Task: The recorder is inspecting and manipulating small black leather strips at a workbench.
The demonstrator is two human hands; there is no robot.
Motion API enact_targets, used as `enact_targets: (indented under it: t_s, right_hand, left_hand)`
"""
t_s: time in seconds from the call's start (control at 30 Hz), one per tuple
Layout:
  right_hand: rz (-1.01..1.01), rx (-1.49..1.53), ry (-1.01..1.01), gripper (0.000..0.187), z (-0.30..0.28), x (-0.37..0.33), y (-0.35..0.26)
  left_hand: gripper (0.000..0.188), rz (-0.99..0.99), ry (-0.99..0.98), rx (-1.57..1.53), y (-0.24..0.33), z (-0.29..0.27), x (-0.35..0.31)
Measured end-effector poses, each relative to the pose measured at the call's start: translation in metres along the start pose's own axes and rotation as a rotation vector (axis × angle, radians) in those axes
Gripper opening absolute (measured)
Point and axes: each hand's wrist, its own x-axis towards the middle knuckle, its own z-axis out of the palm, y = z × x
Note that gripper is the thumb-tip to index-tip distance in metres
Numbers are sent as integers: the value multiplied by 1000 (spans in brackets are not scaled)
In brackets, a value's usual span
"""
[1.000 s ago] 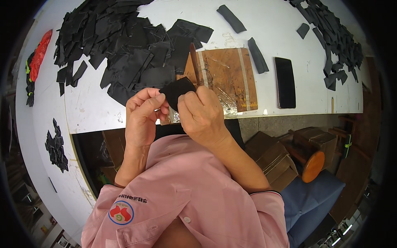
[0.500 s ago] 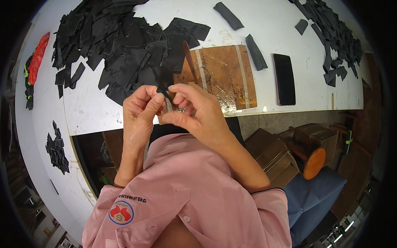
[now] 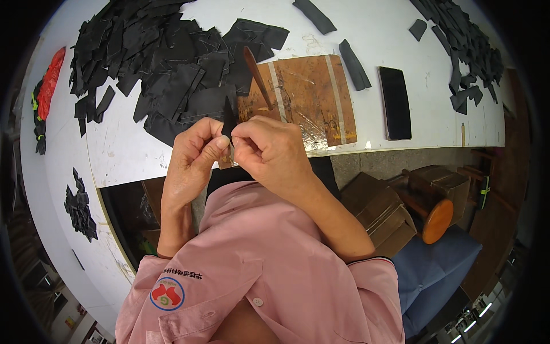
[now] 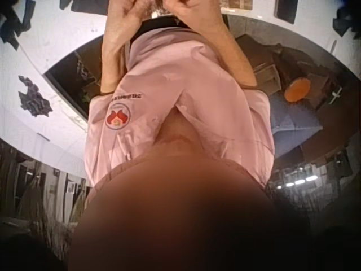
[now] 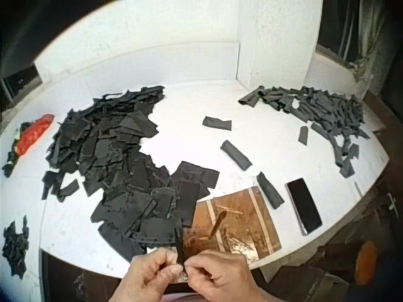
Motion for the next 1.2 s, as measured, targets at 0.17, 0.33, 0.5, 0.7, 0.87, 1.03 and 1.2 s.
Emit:
enact_targets:
  t_s: [0.17,0.33,0.5,0.7,0.87,1.03,1.2]
  right_hand:
    - [240,259,-37,7,-5,-3,2]
    - [467,550,-72,8,-8,-1,2]
    - [435,507,-59,9,-1,-4,5]
    - [343,334,-30,8,8,-5,4]
    - [250,184,-46,8,7,-5,2]
    - [526,548,-48,9,4,-2,-1]
    - [449,475,-54,9,7,-5,3]
  left_hand:
    - [9,-80,-125,-197,5,-6,-1]
    - [7,-19,62,-191,1,0,-2]
    - [11,12,146,-263,3,10,-10]
    - [4,-36,199,-224,4,11,-8]
    - [4,-30,202,-136,2,11,-8]
    - [5,-23,222,-275,3,10,-9]
    - [6,-48,205,-188,0,7,-10]
